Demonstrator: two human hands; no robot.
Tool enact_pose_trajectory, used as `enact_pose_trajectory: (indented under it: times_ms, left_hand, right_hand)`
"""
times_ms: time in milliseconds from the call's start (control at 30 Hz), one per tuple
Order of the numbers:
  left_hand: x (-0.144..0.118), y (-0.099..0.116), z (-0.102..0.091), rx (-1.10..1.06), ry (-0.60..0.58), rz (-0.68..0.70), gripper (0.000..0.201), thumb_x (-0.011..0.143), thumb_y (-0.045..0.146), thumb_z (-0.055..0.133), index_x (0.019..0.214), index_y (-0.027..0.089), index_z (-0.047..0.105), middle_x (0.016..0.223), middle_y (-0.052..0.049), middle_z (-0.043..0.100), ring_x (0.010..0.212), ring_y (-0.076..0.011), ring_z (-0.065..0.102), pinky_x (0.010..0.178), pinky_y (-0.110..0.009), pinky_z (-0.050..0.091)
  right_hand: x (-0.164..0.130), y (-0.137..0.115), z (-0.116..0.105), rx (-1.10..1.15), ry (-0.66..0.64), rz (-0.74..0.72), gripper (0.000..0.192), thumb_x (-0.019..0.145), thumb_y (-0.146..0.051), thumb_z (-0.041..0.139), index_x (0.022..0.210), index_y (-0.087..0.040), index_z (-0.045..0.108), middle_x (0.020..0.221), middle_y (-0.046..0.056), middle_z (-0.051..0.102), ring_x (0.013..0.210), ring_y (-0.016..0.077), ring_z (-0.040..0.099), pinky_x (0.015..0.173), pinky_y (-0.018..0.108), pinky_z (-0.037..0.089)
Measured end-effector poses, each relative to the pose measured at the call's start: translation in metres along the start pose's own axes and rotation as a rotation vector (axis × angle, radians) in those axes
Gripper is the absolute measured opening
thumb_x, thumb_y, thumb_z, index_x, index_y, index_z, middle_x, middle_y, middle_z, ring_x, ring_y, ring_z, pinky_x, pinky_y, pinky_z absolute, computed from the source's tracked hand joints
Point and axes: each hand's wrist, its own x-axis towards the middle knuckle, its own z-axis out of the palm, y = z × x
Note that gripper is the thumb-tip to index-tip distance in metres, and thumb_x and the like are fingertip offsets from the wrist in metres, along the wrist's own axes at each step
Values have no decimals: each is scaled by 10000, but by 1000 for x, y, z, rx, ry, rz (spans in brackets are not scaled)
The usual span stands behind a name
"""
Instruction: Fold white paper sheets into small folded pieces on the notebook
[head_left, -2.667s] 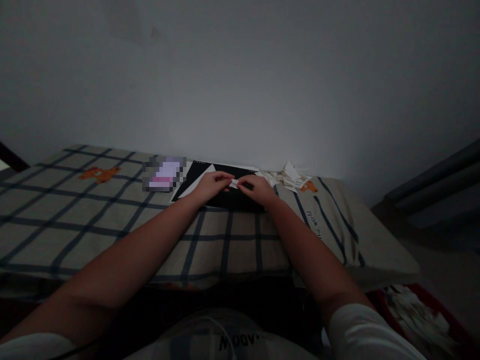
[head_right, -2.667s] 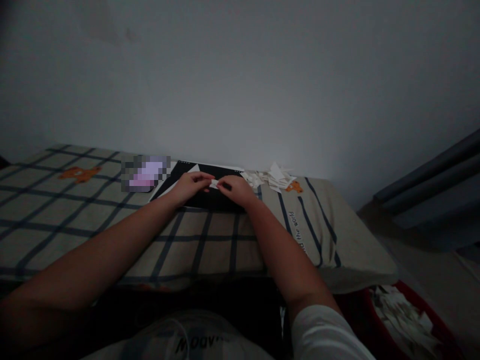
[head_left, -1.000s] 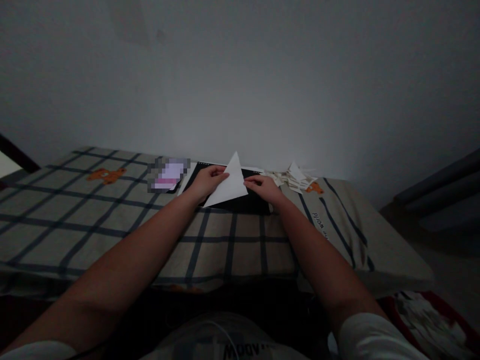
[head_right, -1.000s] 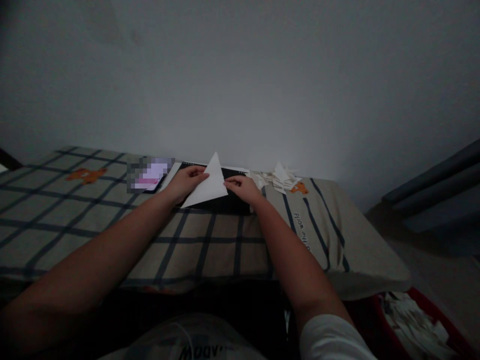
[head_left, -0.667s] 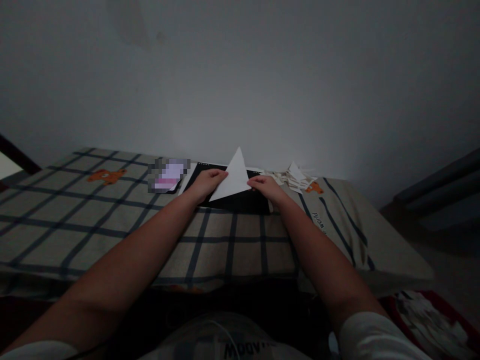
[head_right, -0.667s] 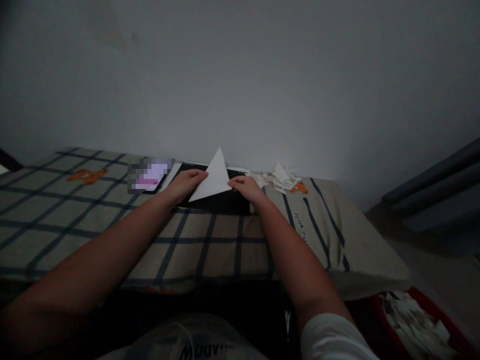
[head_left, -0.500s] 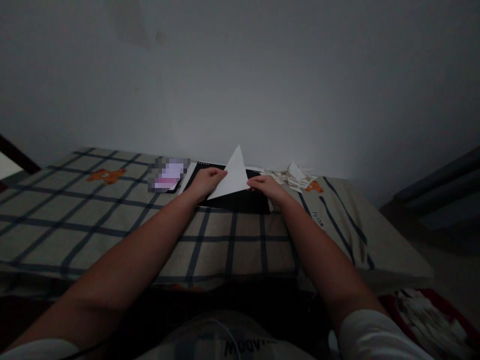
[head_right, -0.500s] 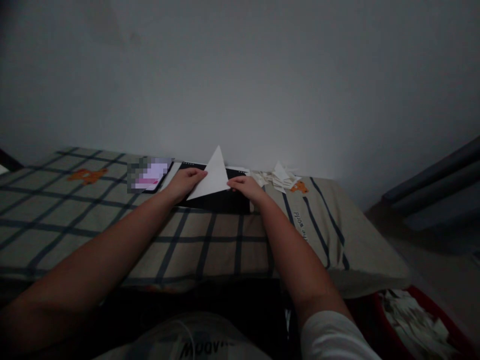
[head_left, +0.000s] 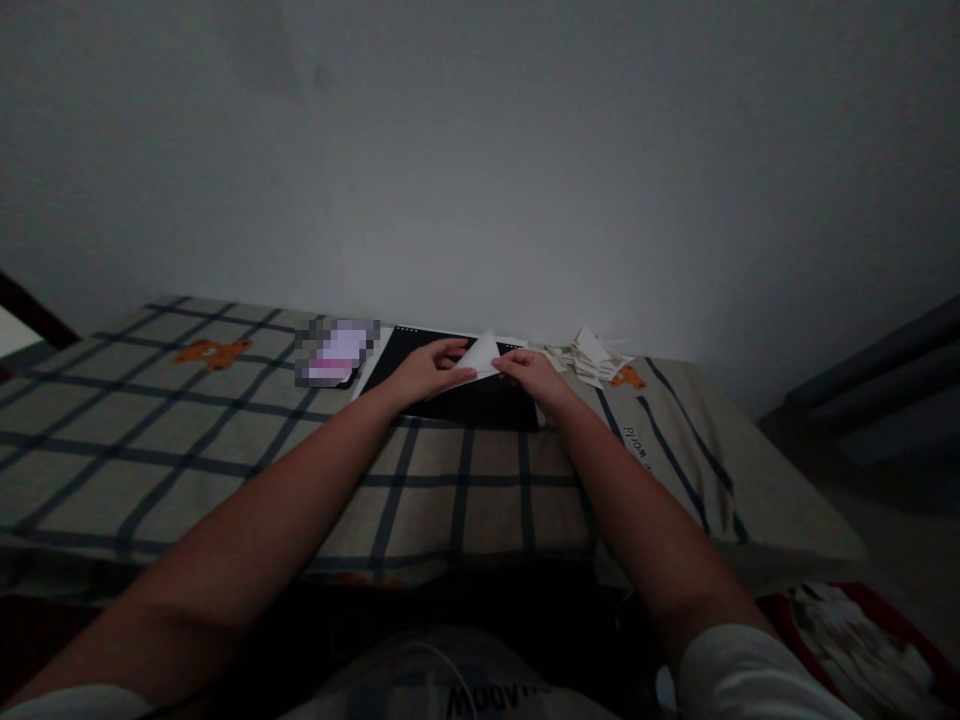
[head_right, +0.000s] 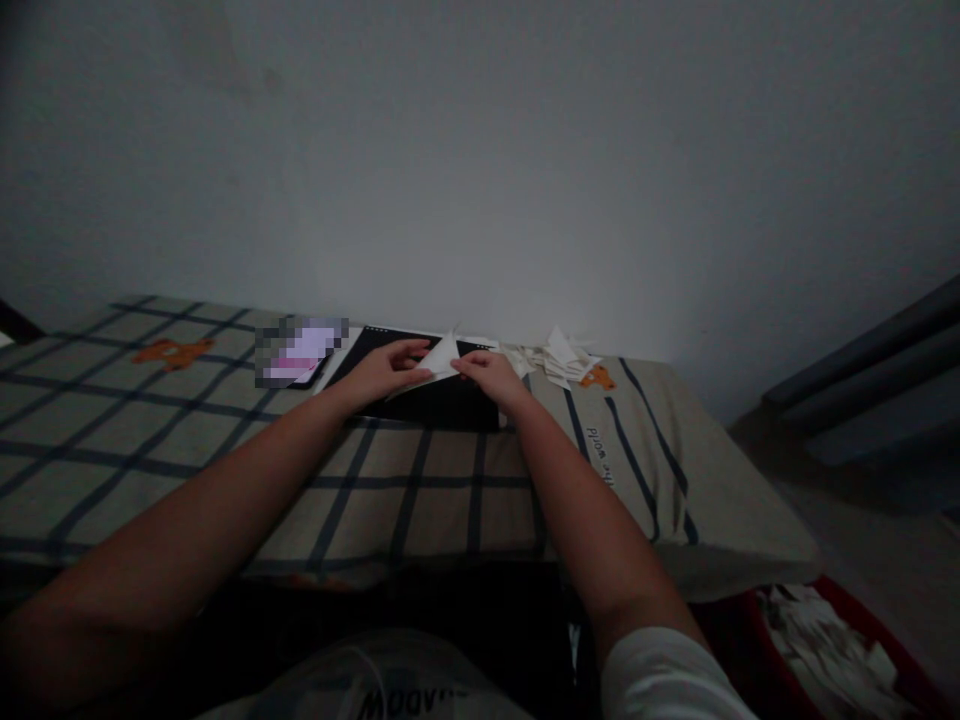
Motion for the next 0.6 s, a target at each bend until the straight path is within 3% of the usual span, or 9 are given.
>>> enact_pose_trajectory:
  times_ms: [100,200,300,400,500,600]
  left_hand:
    - [-2,2,4,-4,-76,28,855,582,383,835,1330,112,521,1186,-149,635,916,-207,631,835,-358,474]
    - [-1,0,5,-32,-41,-12,743,667,424,766,1305,118,541,1106,-127,663,839,-195,636,750,-332,482]
    - [1,-3,2,-42,46,-36,543,743,493,677,1137,121,649,996,-98,693,843,-207,633,728,-306,470]
    - [4,-8,-4,-57,205,-121,461,760,551,624,910,121,701,883,-89,708,795,-223,632,690,-303,468]
    - [7,-11,-9,-187,339,-211,414,745,517,646,860,122,693,853,-95,716,760,-228,641,666,-301,474]
    - [8,-12,-9,-318,372,-249,295,756,414,660,835,132,693,850,-91,722,756,-213,650,683,-287,478]
  right_hand:
    - [0,0,2,-5,-1,-32,350,671,-510,703,775,-177,675,638,-27,577,586,111,454,583,261,335]
    - [0,-1,1,22,-36,-68,347,674,-511,694,770,-179,664,678,-22,579,614,113,465,610,264,351]
    - [0,-1,-3,10,-46,-72,348,680,-520,688,745,-181,643,677,-22,564,615,114,458,612,264,344]
    - [1,1,-8,-77,-64,-66,338,693,-513,680,708,-180,628,667,-19,555,620,118,452,608,265,326]
    - [4,6,-12,-175,-75,-57,290,706,-460,667,661,-180,607,652,-20,539,615,120,444,602,269,311]
    - [7,9,-15,-265,-124,-109,268,716,-388,655,580,-188,540,649,-24,514,625,122,448,620,273,327]
